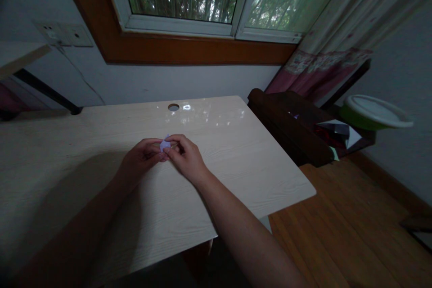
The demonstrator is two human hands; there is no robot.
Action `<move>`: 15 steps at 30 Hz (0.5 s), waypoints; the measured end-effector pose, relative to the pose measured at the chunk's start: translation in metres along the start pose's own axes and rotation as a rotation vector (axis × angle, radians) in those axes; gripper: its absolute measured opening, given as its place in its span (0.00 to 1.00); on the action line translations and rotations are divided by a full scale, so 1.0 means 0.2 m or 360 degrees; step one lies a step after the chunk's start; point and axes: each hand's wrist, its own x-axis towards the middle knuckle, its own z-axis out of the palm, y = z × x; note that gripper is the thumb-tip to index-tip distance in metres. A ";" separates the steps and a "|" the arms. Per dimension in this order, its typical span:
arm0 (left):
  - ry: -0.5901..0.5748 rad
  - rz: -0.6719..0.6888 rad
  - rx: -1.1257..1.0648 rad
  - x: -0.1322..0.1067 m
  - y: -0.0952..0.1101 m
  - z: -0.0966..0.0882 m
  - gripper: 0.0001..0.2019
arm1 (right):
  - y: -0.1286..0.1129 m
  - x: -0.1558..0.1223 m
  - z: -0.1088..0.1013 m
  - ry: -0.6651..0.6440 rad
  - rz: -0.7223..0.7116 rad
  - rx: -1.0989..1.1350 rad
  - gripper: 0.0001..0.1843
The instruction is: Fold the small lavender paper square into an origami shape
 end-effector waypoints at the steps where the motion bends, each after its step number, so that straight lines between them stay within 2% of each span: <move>1: 0.0003 0.0001 0.0015 0.00 0.00 0.00 0.21 | 0.00 0.00 0.00 0.0014 0.0015 0.0029 0.16; 5: 0.0004 -0.0001 0.0038 0.00 0.00 0.01 0.21 | 0.02 0.00 0.02 0.0028 0.0059 0.0164 0.21; 10: -0.0008 -0.0027 -0.0039 0.00 0.00 0.01 0.21 | 0.01 0.01 0.03 0.0051 0.0120 0.0444 0.21; 15: -0.0002 -0.0039 0.0038 0.00 -0.01 0.01 0.21 | 0.01 0.02 0.03 0.0085 0.0142 0.0463 0.21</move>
